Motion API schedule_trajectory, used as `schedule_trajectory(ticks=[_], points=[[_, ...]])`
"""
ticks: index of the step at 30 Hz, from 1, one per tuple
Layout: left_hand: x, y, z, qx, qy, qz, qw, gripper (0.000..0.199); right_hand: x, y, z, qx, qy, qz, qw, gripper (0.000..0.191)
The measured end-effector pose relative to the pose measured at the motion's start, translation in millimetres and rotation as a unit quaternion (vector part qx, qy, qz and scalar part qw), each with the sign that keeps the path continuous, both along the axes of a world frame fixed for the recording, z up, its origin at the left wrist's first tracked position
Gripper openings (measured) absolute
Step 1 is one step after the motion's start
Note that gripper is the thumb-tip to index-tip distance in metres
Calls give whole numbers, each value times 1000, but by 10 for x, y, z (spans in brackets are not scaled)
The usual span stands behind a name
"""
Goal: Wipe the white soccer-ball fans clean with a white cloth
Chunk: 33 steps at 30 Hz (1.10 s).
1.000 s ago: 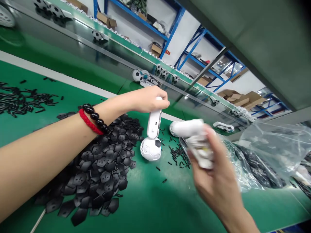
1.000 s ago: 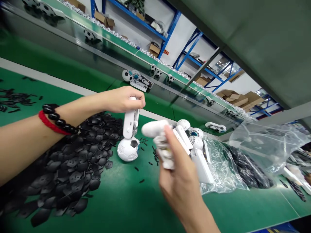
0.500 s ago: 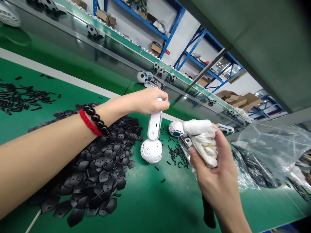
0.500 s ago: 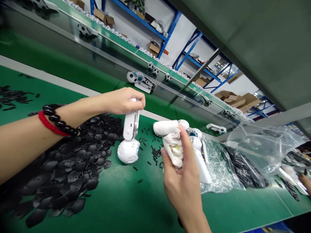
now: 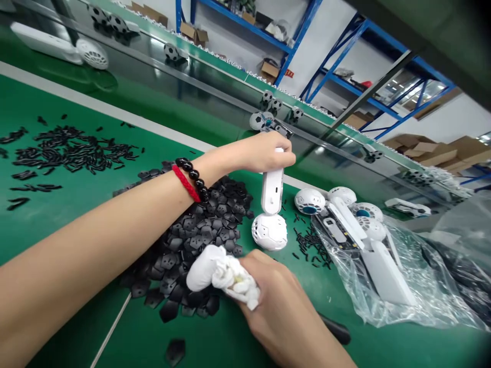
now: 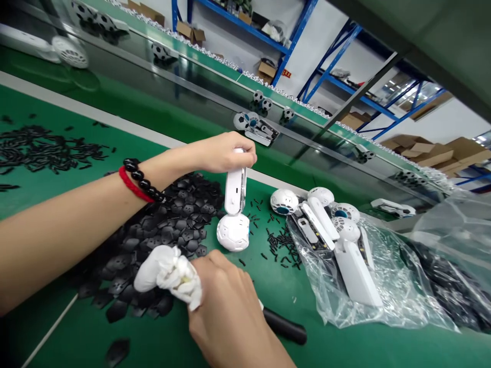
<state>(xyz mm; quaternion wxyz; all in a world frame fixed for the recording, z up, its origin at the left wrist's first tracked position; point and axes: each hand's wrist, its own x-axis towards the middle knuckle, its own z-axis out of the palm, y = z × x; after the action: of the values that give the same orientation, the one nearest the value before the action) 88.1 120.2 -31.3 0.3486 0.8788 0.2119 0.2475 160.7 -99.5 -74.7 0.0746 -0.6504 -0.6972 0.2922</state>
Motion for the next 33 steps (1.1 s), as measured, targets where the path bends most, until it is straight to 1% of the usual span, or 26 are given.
schedule_trajectory(ticks=[2, 3, 5, 7, 9, 10, 12, 13, 14, 16, 18, 21, 24, 27, 30, 33], points=[[2, 4, -1, 2, 0, -4, 1000, 16, -53, 16, -55, 5, -9, 2, 1000, 15], [2, 5, 0, 2, 1, -6, 1000, 16, -58, 17, -49, 6, -5, 1, 1000, 16], [4, 3, 5, 1, 3, -7, 1000, 16, -12, 22, 45, 1, 44, -10, 999, 18], [9, -8, 22, 6, 11, -3, 1000, 17, 117, 55, 225, -30, 138, -51, 989, 23], [18, -31, 51, 15, 22, 9, 1000, 18, 309, 136, 425, -61, 225, -138, 963, 30], [25, -45, 69, 20, 25, 16, 999, 18, 416, 194, 506, -52, 248, -195, 948, 32], [38, -74, 102, 31, 30, 29, 999, 19, 611, 326, 592, -15, 294, -276, 915, 31], [44, -87, 116, 35, 35, 33, 998, 19, 689, 392, 593, -8, 323, -306, 895, 30], [49, -98, 126, 39, 40, 38, 998, 20, 748, 450, 569, -15, 353, -328, 876, 31], [55, -112, 136, 42, 54, 50, 996, 21, 816, 534, 477, -55, 398, -357, 844, 32], [56, -116, 135, 38, 65, 61, 995, 23, 836, 571, 380, -89, 411, -368, 830, 31], [56, -111, 126, 30, 73, 68, 995, 24, 838, 562, 316, -93, 416, -371, 825, 29], [60, -103, 116, 31, 74, 67, 995, 24, 853, 538, 344, -90, 427, -371, 820, 33], [64, -97, 109, 32, 70, 67, 995, 23, 869, 542, 380, -77, 427, -354, 828, 37], [61, -93, 104, 28, 64, 67, 995, 23, 870, 570, 379, -94, 430, -337, 832, 30], [54, -88, 99, 26, 61, 63, 996, 23, 867, 604, 361, -118, 445, -340, 820, 28]])
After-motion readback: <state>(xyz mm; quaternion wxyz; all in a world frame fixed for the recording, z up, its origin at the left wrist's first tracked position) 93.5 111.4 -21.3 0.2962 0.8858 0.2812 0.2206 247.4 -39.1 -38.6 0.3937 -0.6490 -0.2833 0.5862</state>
